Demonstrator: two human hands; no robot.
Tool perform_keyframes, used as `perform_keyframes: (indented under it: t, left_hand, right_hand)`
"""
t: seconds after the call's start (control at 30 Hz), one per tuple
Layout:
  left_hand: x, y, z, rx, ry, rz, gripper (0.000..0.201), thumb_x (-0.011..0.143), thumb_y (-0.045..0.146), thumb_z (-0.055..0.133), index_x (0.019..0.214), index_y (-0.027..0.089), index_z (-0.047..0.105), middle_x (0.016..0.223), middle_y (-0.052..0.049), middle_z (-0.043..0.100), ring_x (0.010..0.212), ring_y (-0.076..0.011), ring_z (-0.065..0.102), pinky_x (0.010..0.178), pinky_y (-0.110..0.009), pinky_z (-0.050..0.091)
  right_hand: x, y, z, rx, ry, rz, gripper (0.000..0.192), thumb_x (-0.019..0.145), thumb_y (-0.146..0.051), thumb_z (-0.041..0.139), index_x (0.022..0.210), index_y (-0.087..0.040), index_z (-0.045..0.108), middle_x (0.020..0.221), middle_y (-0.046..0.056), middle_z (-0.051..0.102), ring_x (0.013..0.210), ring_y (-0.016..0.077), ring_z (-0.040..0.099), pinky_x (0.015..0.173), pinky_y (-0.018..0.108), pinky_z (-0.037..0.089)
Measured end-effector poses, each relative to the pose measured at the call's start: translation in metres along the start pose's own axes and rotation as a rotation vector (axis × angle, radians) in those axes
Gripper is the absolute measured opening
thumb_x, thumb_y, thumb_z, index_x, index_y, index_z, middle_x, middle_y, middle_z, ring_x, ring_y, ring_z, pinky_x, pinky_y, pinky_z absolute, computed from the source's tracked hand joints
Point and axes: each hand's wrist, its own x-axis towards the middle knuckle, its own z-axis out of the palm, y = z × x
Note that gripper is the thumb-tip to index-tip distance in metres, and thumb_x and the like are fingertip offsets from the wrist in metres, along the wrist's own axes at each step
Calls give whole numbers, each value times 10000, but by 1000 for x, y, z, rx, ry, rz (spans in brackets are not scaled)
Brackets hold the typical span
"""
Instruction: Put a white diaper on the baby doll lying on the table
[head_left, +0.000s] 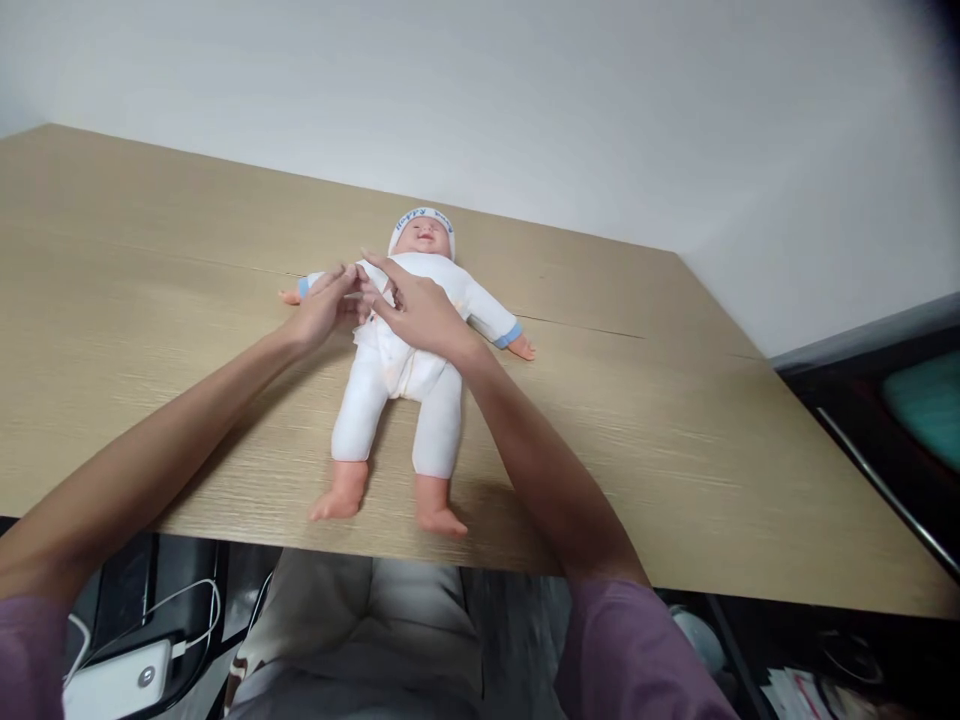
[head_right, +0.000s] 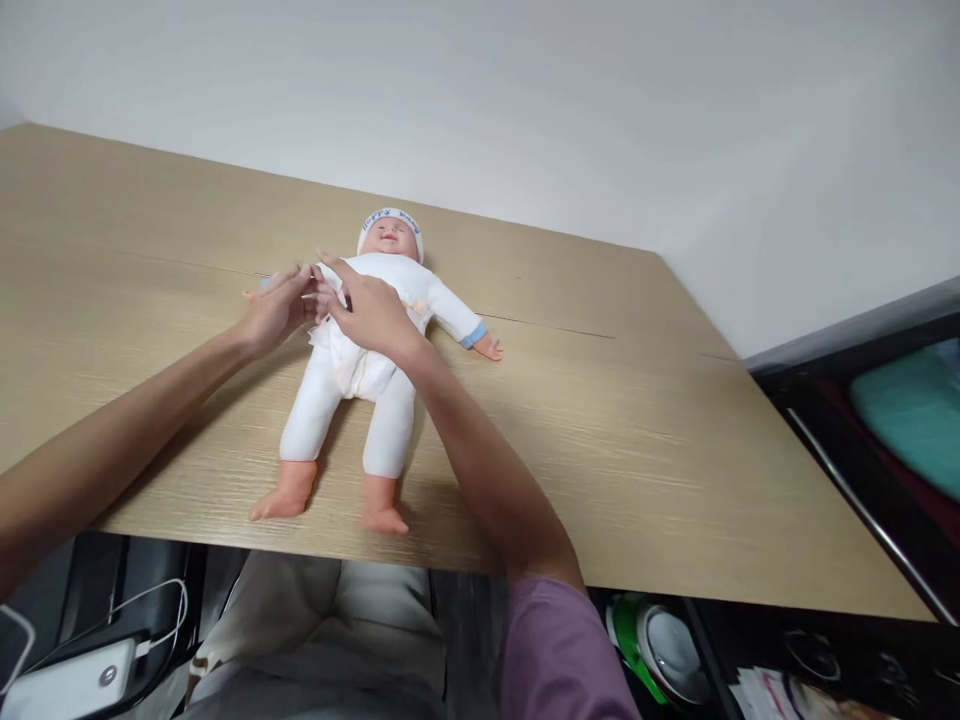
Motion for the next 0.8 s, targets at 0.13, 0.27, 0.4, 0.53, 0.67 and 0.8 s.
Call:
perform_keyframes:
  t: [0.13,0.27,0.4,0.53,0.67,0.8]
  left_hand:
    - [3,-10,-3,-1,91,23,541,941,748,809,1115,287,587,1069,-35,765,716,-162,656,748,-357,586]
    - [1,-17,-1,57,176,66,481,935,641,846,1192,298,627,1136,-42,751,818,-173,691,772,-343,574]
    - [-1,-26,2,137,79,34,489,888,619,877,1146,259,670,878,-5,668,779,-185,622,702,-307,470]
    - [2,-33,6,132,99,72,482,880,615,880,1081,245,645,821,19,607,709,-155,536,656,-285,392]
    - [3,-33,7,202,139,95,412,935,581,820,1081,246,629,871,0,624,770,-172,570,686,-292,437]
    - [-7,-26,10,368,230,86,301,1009,482,749,1189,254,671,1054,-51,718,881,-203,624,759,-317,509]
  right_hand:
    - [0,1,-2,69,6,19,558,1139,-241,583,1696,-233,560,1118,0,796,871,175,640,950,336,515]
    - [-2,0,-3,107,43,35,550,1099,-222,599,1647,-180,593,1102,20,775,891,196,654,923,340,525]
    - [-4,-2,-4,151,55,48,521,1078,-197,603,1597,-146,607,1031,6,735,879,191,644,898,325,529]
    - [-5,-3,-4,149,66,37,466,1087,-224,640,1547,-150,632,960,-18,688,850,180,616,878,317,513]
    - [-3,-2,-3,118,88,33,462,1032,-137,636,1493,-153,653,914,-27,649,854,188,609,881,321,513]
    - [0,1,0,66,144,-27,495,953,0,573,1404,-161,699,983,4,631,914,190,597,932,323,519]
